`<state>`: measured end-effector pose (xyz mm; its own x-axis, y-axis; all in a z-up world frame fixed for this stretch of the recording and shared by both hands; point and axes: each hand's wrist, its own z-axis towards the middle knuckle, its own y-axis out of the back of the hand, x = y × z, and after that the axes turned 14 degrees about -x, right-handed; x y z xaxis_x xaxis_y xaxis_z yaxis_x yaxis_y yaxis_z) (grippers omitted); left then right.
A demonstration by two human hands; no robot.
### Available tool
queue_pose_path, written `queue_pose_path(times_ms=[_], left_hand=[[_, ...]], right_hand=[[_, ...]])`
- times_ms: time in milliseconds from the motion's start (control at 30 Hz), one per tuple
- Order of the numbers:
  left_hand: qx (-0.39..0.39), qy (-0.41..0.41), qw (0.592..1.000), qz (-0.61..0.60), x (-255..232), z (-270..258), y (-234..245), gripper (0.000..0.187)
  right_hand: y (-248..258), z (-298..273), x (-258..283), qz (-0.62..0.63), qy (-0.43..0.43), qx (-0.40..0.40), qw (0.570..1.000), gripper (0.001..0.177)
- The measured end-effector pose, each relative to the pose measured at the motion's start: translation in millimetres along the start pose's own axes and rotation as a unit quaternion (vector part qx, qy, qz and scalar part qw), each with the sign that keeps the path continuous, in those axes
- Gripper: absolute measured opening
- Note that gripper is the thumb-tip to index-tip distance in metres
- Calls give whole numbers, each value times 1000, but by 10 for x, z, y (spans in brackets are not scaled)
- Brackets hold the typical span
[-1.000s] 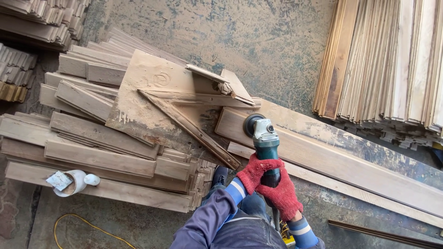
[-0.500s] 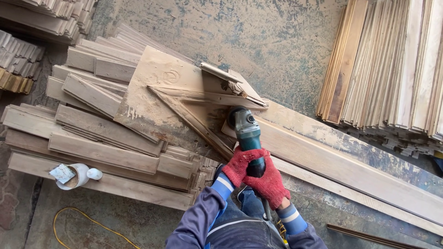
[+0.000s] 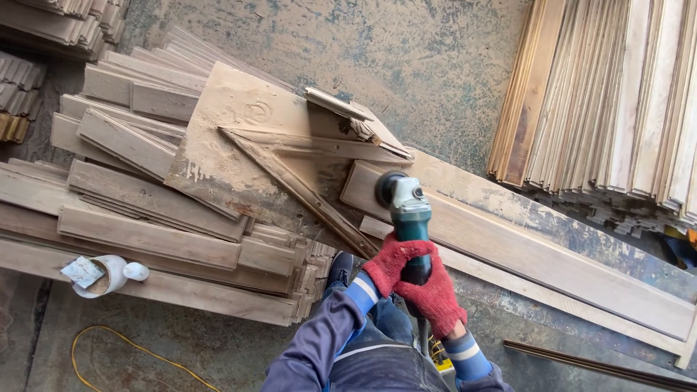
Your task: Using an angle grinder to sand or smooth wooden planks on a workbench.
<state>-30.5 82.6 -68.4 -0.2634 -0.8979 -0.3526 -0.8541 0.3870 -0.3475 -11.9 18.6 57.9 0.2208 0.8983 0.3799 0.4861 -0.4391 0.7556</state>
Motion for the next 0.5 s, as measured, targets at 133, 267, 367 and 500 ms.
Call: queue_pose_path(times_ms=[133,267,367,500], left_hand=[[-24,-9,999,-35,-278,-99,106,67],[-57,-42,997,-25,-391,-91,256,61],[-52,-38,997,-35,-413,-159,210,63],[-22,-11,999,-27,-126,-4,28,69]], right_hand=[[-133,25,109,-26,28,25,999,119],[-222,191,203,-52,62,41,996,114],[-188,135,207,-64,57,37,996,105],[-4,-29,179,-54,17,24,998,108]])
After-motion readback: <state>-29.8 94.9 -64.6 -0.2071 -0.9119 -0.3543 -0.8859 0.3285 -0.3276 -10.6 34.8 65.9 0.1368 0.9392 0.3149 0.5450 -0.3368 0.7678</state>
